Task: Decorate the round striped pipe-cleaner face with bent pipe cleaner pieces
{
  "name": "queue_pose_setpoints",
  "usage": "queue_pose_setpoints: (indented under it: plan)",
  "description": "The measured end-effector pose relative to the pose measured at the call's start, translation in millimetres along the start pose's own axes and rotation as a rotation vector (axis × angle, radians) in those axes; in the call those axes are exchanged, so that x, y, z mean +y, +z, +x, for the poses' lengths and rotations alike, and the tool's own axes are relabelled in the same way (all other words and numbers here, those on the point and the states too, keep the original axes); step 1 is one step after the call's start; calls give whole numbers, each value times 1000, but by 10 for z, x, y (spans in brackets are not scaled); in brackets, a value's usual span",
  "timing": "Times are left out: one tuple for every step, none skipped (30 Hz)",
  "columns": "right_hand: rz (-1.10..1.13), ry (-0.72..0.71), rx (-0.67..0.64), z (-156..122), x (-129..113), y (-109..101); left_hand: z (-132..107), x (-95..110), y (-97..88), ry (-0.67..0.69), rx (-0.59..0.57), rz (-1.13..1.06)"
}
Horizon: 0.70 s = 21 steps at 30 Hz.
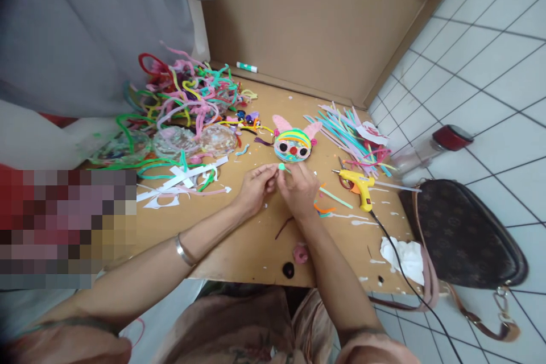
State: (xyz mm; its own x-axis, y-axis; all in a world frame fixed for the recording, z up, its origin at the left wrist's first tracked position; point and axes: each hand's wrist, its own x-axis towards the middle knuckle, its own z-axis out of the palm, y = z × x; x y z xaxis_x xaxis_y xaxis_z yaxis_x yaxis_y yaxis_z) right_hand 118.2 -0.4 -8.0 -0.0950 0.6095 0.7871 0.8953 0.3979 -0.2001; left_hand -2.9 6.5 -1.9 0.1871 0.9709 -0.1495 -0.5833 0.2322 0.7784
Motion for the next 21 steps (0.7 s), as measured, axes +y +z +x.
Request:
queue_pose_setpoints:
  plan:
    - [9,13,21,8,21,12,-5,0,6,-1,2,0]
    - [14,28,47,20,41,27,-9,1,11,-4,6,-2]
    - [12,47,74,36,60,44,-13,3,15,-8,13,-4]
    - [3,69,99,55,76,63,-15,7,18,-14,22,-7]
    - [-11,90,123,75,90,83,-17,12,21,-20,31,-11]
    - [-24,109,146,96,102,103,-18,17,24,-28,39,-15]
    - [-33,121,166,115,112,123,-19,23,26,-36,49,-21]
    - [-38,129,182,132,121,142,-19,29,28,-43,57,-27]
    - [-40,133,196,146,129,159,-20,34,30,-51,62,-34]
    - [-44,136,208,158,137,174,-20,39,32,-57,66,-39]
    - [-49,138,217,166,145,185,-21,44,35,-64,71,-43]
    - [-54,141,221,172,153,195,-22,47,37,-70,74,-46]
    - [-57,142,225,175,161,202,-23,50,40,-75,76,-48]
    - [-55,142,228,177,170,208,-24,52,42,-80,78,-49]
    - [-50,141,229,178,178,212,-26,54,44,-84,79,-49]
    - [-43,142,230,178,185,215,-28,55,46,-88,81,-49]
    - [-35,148,230,176,192,218,-29,56,47,-90,80,-49]
    - [-27,157,226,174,198,221,-30,57,48,-91,78,-50]
    - [-19,169,217,171,203,223,-31,57,49,-93,79,-50]
    - [-11,182,207,168,208,226,-31,58,50,-95,80,-49]
    - [-4,192,198,165,213,229,-31,59,51,-97,82,-48]
